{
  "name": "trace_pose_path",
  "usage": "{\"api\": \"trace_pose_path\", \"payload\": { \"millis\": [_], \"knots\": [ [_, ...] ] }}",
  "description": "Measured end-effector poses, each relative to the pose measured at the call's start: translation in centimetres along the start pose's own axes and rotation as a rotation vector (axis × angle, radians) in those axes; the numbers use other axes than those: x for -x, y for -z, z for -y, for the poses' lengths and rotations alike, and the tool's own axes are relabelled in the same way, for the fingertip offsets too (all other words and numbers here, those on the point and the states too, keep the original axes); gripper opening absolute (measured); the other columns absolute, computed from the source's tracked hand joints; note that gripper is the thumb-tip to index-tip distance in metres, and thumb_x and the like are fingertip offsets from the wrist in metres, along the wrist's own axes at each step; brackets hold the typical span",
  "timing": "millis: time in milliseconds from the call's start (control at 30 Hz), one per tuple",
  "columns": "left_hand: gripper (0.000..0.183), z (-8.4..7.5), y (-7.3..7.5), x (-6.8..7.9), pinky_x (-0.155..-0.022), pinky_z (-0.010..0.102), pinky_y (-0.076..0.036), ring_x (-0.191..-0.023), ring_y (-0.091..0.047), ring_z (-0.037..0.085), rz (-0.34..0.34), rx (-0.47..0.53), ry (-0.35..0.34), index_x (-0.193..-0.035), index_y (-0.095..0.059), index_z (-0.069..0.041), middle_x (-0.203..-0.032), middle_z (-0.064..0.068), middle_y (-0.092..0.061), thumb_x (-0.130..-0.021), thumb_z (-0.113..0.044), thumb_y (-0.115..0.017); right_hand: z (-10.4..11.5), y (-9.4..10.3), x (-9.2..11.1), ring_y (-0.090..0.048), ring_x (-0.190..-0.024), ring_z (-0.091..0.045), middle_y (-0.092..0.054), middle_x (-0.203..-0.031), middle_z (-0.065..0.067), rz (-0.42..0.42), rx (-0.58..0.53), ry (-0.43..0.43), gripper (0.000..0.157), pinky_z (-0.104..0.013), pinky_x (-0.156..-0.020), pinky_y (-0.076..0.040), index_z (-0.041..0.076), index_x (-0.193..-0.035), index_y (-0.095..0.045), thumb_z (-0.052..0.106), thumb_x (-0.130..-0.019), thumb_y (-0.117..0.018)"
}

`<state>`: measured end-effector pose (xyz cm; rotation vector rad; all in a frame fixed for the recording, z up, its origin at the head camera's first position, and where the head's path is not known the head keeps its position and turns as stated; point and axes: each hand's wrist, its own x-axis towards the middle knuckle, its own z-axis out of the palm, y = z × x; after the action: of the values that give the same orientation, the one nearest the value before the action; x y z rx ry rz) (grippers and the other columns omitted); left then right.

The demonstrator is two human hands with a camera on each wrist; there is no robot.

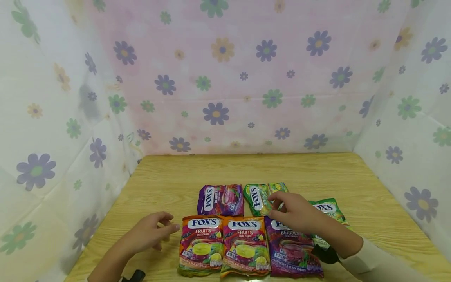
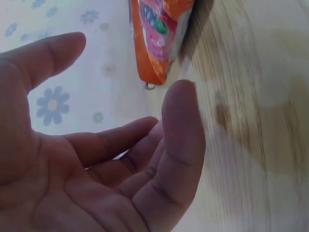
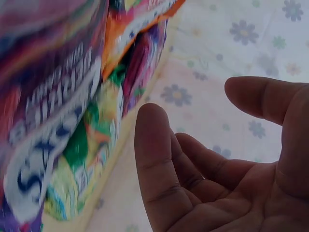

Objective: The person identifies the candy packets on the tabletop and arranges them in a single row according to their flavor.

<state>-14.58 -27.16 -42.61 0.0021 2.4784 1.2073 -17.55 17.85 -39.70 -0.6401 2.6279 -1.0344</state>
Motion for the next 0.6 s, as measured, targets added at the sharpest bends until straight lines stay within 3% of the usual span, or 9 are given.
{"api": "trace_pose_path", "payload": {
  "millis": [300, 600],
  "knots": [
    [0.076, 0.0, -1.3, 0.6, -0.061, 0.039, -0.060, -0.084, -0.067, 0.021, 0.023, 0.013, 0.046, -0.141, -0.054, 0.008, -0.111, 0.010, -0.066, -0.095, -0.050, -0.071, 1.1, -2.6, -0.9, -0.060, -0.058, -0.015, -0.069, -0.100, 0.004, 0.076, -0.077, 0.006, 0.044, -0.031, -0.052, -0.051, 0.007, -0.136, -0.061, 0.033, -0.101, -0.067],
    [0.067, -0.3, -2.1, 0.8, -0.064, 0.040, -0.062, -0.085, -0.070, 0.021, 0.040, 0.064, 0.047, -0.135, -0.057, 0.009, -0.110, 0.012, -0.067, -0.098, -0.046, -0.069, 2.1, -4.7, -1.9, -0.066, -0.069, -0.019, -0.069, -0.106, 0.000, 0.172, -0.218, 0.026, 0.043, -0.032, -0.061, -0.055, 0.004, -0.137, -0.061, 0.027, -0.101, -0.065]
  ]
}}
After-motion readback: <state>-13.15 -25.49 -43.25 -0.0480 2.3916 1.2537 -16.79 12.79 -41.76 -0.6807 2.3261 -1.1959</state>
